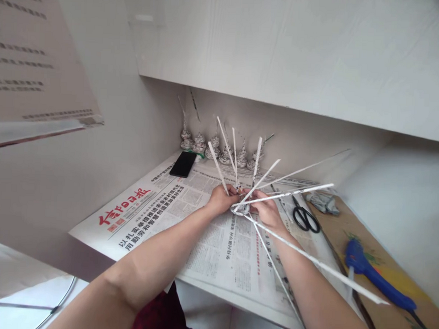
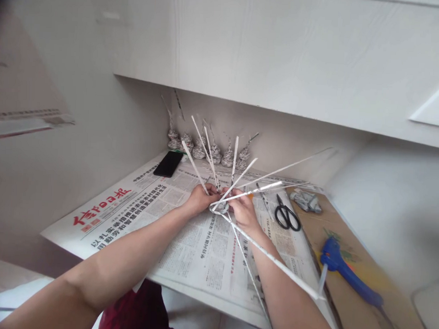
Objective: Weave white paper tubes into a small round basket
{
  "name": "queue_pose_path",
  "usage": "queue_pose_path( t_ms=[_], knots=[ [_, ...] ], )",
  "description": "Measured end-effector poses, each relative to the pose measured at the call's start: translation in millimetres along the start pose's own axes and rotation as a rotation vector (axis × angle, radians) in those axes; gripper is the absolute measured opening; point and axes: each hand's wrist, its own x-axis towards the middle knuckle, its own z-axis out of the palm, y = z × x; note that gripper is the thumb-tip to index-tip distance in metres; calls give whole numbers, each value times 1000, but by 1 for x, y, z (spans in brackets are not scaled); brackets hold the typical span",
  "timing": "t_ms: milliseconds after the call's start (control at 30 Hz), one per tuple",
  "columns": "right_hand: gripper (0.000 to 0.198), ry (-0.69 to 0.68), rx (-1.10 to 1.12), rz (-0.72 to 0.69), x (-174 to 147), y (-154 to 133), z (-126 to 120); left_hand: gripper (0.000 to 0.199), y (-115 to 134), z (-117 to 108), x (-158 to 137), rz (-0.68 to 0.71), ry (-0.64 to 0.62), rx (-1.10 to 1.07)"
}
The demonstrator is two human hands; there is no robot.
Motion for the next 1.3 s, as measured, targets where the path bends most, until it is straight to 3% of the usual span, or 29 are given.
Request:
queue_pose_path(
  t_ms=[167,267,467,600,733,833,900,1033,1100,1300],
  knots=[
    [18,102,-22,-44,0,1,-2,20,-4,-1,2,38,-33,47],
    [21,115,145,45,0,-3,-4,19,-5,0,3,54,-44,47],
    [37,10,407,259,6,-9,-18,18,-4,1,2,48,-71,36],
    [22,64,379,325,11,0,-20,17,-4,1,2,53,-89,38],
    [31,44,230,248,8,7,-14,13,-5,1,1,87,-89,58],
    [30,54,-23,87,5,10,-10,10,-7,2,1,103,-99,67],
    [27,116,-130,-12,6,14,-9,10,-7,2,1,99,-98,48],
    [19,285,-237,-66,10,23,-12,14,-9,4,3,84,-60,-17],
    [19,328,-235,-105,11,25,-12,16,-10,5,4,87,-54,-44],
    [28,356,79,-176,7,15,-1,27,-11,9,5,82,-77,-205]
  ],
)
